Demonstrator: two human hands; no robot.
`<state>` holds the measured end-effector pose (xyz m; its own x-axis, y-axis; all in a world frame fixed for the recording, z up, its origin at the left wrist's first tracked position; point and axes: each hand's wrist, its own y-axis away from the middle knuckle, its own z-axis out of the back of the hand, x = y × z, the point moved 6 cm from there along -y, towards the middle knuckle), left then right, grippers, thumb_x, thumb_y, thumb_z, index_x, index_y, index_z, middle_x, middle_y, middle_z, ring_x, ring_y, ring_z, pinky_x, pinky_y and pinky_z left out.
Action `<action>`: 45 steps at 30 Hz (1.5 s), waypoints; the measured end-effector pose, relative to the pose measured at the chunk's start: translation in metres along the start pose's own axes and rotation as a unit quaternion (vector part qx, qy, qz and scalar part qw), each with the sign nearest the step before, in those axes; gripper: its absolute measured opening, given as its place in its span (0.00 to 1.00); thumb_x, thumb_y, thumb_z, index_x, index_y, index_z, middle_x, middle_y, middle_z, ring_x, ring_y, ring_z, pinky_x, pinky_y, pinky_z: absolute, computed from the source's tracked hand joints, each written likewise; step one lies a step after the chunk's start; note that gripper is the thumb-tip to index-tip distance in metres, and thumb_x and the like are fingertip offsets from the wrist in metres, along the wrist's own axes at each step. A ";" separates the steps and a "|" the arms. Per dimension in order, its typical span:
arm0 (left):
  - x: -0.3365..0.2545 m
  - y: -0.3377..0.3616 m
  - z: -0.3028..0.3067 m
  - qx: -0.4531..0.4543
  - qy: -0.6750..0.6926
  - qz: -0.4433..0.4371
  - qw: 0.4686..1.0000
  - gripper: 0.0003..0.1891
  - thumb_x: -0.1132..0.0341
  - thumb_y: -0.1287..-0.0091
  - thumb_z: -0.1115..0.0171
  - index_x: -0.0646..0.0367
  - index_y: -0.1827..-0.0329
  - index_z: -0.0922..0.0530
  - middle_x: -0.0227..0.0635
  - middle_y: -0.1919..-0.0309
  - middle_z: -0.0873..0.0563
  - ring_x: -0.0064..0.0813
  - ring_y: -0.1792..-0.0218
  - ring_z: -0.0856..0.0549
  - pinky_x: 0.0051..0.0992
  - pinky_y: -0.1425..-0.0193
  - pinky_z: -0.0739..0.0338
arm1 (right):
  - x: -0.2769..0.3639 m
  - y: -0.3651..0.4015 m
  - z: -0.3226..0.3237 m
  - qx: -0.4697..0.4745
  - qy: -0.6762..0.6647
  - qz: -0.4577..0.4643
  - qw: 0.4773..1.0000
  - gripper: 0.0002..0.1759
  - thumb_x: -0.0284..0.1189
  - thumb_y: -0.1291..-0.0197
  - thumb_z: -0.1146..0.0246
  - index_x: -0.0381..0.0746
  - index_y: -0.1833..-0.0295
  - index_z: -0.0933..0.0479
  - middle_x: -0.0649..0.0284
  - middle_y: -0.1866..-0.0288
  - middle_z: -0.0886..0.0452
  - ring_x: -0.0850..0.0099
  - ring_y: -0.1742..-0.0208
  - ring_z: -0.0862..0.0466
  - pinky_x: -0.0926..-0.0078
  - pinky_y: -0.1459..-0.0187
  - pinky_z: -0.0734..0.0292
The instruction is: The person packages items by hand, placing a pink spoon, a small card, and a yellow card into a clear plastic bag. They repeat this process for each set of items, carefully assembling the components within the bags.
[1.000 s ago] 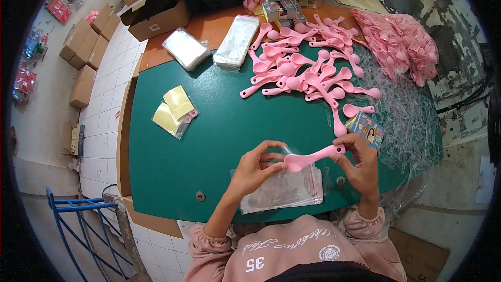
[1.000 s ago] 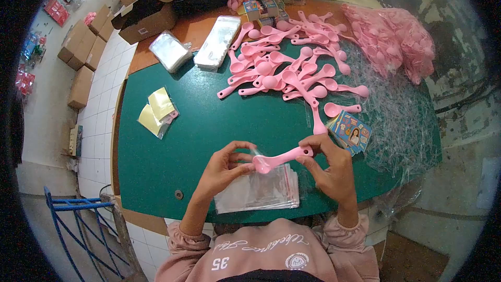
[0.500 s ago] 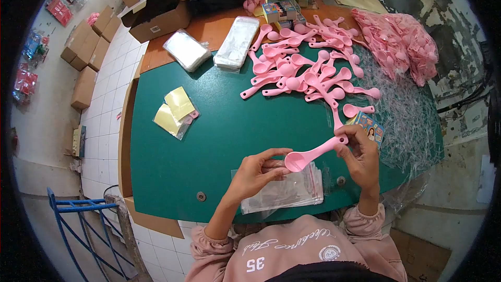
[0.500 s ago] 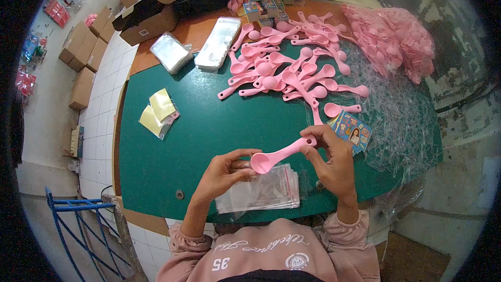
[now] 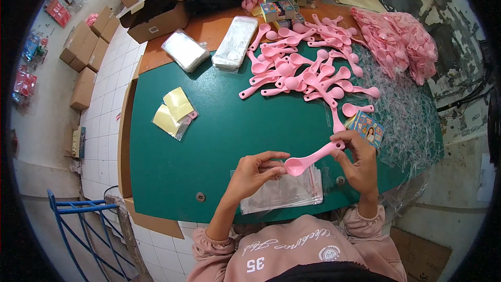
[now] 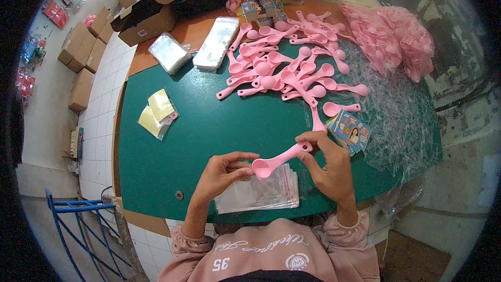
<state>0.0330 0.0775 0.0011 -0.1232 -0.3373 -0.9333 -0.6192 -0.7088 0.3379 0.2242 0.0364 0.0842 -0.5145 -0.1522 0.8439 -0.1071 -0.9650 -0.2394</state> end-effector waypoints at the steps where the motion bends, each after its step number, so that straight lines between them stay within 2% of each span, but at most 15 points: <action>1: 0.000 0.000 -0.001 0.003 0.003 -0.006 1.000 0.17 0.72 0.40 0.39 0.66 0.48 0.25 0.36 0.64 0.15 0.20 0.62 0.17 0.21 0.59 0.20 | 0.000 -0.001 -0.001 0.000 0.000 0.000 1.000 0.11 0.23 0.48 0.37 0.34 0.58 0.26 0.59 0.68 0.22 0.73 0.69 0.23 0.78 0.65 0.28; 4: 0.008 -0.001 -0.003 0.035 -0.018 0.016 0.999 0.16 0.70 0.39 0.39 0.67 0.50 0.24 0.37 0.64 0.15 0.20 0.64 0.16 0.20 0.61 0.20 | 0.003 -0.001 -0.002 -0.008 -0.006 0.009 1.000 0.11 0.22 0.48 0.37 0.34 0.58 0.26 0.59 0.69 0.22 0.73 0.69 0.23 0.78 0.65 0.28; 8: 0.006 0.000 -0.002 0.017 0.026 0.013 0.999 0.16 0.70 0.39 0.39 0.69 0.51 0.24 0.37 0.64 0.15 0.19 0.65 0.17 0.19 0.61 0.21 | 0.007 0.000 -0.003 -0.015 0.003 0.023 1.000 0.10 0.22 0.48 0.37 0.34 0.59 0.25 0.59 0.68 0.22 0.72 0.69 0.22 0.77 0.65 0.28; 10: 0.006 0.001 0.003 -0.009 0.021 0.010 1.000 0.16 0.69 0.40 0.38 0.69 0.51 0.24 0.37 0.64 0.15 0.20 0.65 0.17 0.20 0.59 0.22 | 0.009 0.000 -0.003 -0.008 0.012 0.031 0.999 0.10 0.22 0.48 0.37 0.34 0.59 0.25 0.58 0.68 0.22 0.72 0.69 0.22 0.77 0.65 0.28; 13: 0.010 0.000 -0.002 0.005 0.031 0.019 0.999 0.18 0.70 0.40 0.37 0.70 0.49 0.25 0.37 0.61 0.16 0.21 0.61 0.18 0.20 0.58 0.23 | 0.010 -0.001 -0.004 -0.002 0.017 0.037 0.999 0.09 0.22 0.48 0.38 0.33 0.59 0.25 0.58 0.68 0.22 0.72 0.69 0.22 0.77 0.65 0.27; 19: 0.009 -0.002 -0.013 0.047 0.069 -0.026 0.996 0.18 0.70 0.39 0.39 0.69 0.47 0.27 0.37 0.55 0.19 0.21 0.57 0.20 0.20 0.54 0.24 | 0.000 -0.004 -0.019 0.090 -0.012 -0.002 0.996 0.11 0.22 0.48 0.38 0.33 0.58 0.26 0.59 0.68 0.23 0.72 0.68 0.23 0.77 0.64 0.27; 22: 0.007 0.000 -0.016 0.068 0.051 -0.058 0.995 0.17 0.71 0.36 0.43 0.67 0.45 0.28 0.35 0.56 0.19 0.21 0.57 0.19 0.21 0.53 0.23 | -0.008 -0.003 -0.026 0.127 -0.033 -0.013 0.991 0.13 0.21 0.48 0.38 0.33 0.56 0.27 0.59 0.67 0.24 0.74 0.67 0.23 0.79 0.64 0.27; 25: 0.008 -0.001 -0.009 0.030 0.087 -0.034 0.995 0.17 0.71 0.36 0.44 0.68 0.46 0.28 0.36 0.56 0.18 0.21 0.59 0.18 0.22 0.54 0.23 | -0.017 -0.003 -0.006 -0.049 -0.125 -0.057 0.989 0.15 0.20 0.47 0.37 0.34 0.53 0.31 0.62 0.65 0.24 0.77 0.64 0.24 0.81 0.62 0.27; 26: 0.007 0.000 -0.009 0.030 0.087 -0.034 0.995 0.17 0.71 0.36 0.44 0.68 0.46 0.28 0.36 0.56 0.18 0.21 0.59 0.18 0.22 0.54 0.23 | -0.016 -0.002 -0.005 -0.049 -0.124 -0.057 0.989 0.15 0.20 0.47 0.37 0.34 0.53 0.31 0.62 0.65 0.24 0.77 0.64 0.24 0.81 0.62 0.27; 28: 0.007 -0.001 -0.008 0.018 0.124 -0.010 0.992 0.16 0.71 0.37 0.43 0.69 0.47 0.27 0.38 0.60 0.16 0.21 0.62 0.18 0.21 0.55 0.22 | -0.015 0.001 0.003 -0.110 -0.152 -0.046 0.981 0.15 0.21 0.47 0.37 0.34 0.54 0.31 0.62 0.66 0.25 0.77 0.64 0.24 0.81 0.61 0.27; 29: 0.006 -0.001 -0.007 0.019 0.124 -0.010 0.992 0.16 0.71 0.37 0.43 0.69 0.47 0.27 0.38 0.60 0.16 0.21 0.62 0.18 0.21 0.55 0.22 | -0.014 0.001 0.004 -0.111 -0.151 -0.046 0.981 0.15 0.21 0.47 0.37 0.34 0.54 0.31 0.62 0.66 0.25 0.77 0.64 0.24 0.81 0.61 0.27; 31: 0.005 -0.001 -0.004 0.003 0.067 -0.017 0.998 0.17 0.71 0.39 0.40 0.70 0.49 0.26 0.39 0.63 0.15 0.24 0.62 0.16 0.21 0.58 0.22 | -0.002 0.000 0.002 -0.072 -0.063 0.021 0.995 0.14 0.21 0.47 0.36 0.34 0.56 0.31 0.62 0.66 0.25 0.77 0.65 0.24 0.81 0.61 0.28; 38: 0.008 -0.001 -0.003 -0.003 0.077 0.008 0.997 0.17 0.72 0.41 0.39 0.69 0.48 0.26 0.39 0.62 0.16 0.23 0.61 0.17 0.20 0.57 0.22 | 0.003 -0.001 0.000 -0.073 -0.026 0.022 0.997 0.13 0.21 0.48 0.36 0.34 0.57 0.30 0.61 0.66 0.25 0.74 0.67 0.24 0.78 0.62 0.28; 40: 0.007 -0.002 -0.006 0.034 0.015 -0.003 0.999 0.17 0.72 0.40 0.39 0.69 0.48 0.26 0.38 0.62 0.16 0.22 0.61 0.17 0.20 0.56 0.23 | 0.006 -0.002 -0.004 -0.058 -0.011 0.050 0.997 0.12 0.21 0.48 0.37 0.34 0.57 0.29 0.59 0.67 0.25 0.73 0.68 0.24 0.78 0.63 0.28; 45: -0.007 -0.002 -0.003 0.032 0.058 -0.018 0.998 0.17 0.70 0.38 0.41 0.68 0.48 0.26 0.36 0.60 0.17 0.21 0.60 0.19 0.21 0.53 0.24 | 0.010 -0.006 -0.003 -0.026 0.005 0.029 0.999 0.10 0.22 0.46 0.39 0.33 0.57 0.28 0.59 0.67 0.25 0.71 0.68 0.24 0.77 0.64 0.28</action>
<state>0.0377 0.0791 0.0072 -0.0119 -0.3847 -0.9230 -0.6700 -0.6821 0.2930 0.2173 0.0413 0.0926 -0.5293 -0.2060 0.8230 -0.1209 -0.9418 -0.3136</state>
